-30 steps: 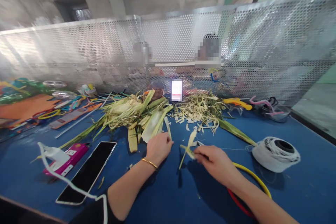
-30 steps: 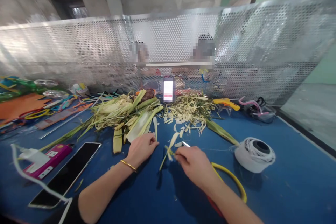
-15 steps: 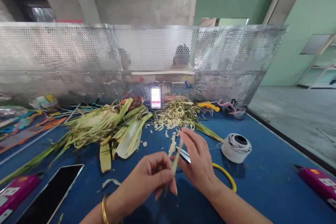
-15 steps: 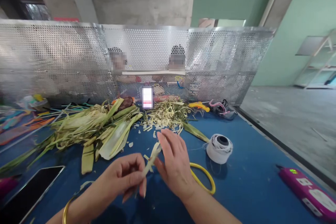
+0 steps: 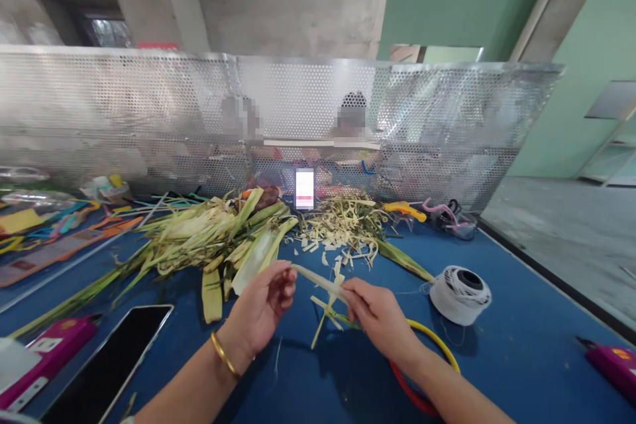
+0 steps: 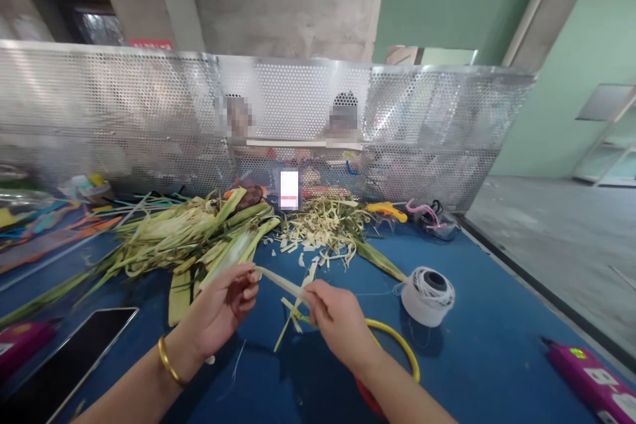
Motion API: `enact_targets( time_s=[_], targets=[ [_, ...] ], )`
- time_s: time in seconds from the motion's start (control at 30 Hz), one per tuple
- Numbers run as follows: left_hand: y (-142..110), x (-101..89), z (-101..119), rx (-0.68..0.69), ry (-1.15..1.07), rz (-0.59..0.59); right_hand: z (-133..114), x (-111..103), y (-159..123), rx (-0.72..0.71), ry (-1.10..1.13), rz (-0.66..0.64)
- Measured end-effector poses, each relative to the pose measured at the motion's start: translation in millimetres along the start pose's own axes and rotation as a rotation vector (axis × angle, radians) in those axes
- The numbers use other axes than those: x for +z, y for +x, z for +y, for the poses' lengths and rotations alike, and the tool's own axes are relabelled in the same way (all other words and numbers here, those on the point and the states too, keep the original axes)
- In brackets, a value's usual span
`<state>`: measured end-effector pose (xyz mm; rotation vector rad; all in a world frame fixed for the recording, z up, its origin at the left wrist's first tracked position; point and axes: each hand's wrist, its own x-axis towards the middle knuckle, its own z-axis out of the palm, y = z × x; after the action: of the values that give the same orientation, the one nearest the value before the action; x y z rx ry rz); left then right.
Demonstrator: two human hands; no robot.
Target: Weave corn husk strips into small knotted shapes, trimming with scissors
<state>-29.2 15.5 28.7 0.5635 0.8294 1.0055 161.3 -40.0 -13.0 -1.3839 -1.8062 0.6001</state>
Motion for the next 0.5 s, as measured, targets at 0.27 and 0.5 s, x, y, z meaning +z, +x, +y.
enact_targets(
  time_s=[0.27, 0.5],
  targets=[
    [4.8, -3.9, -3.3, 0.053, 0.042, 0.138, 5.5, -14.6, 67.0, 0.147, -0.130, 0.126],
    [-0.1, -5.3, -8.1, 0.001, 0.136, 0.123, 41.9, -74.2, 167.5, 0.181, -0.421, 0.383]
  ],
)
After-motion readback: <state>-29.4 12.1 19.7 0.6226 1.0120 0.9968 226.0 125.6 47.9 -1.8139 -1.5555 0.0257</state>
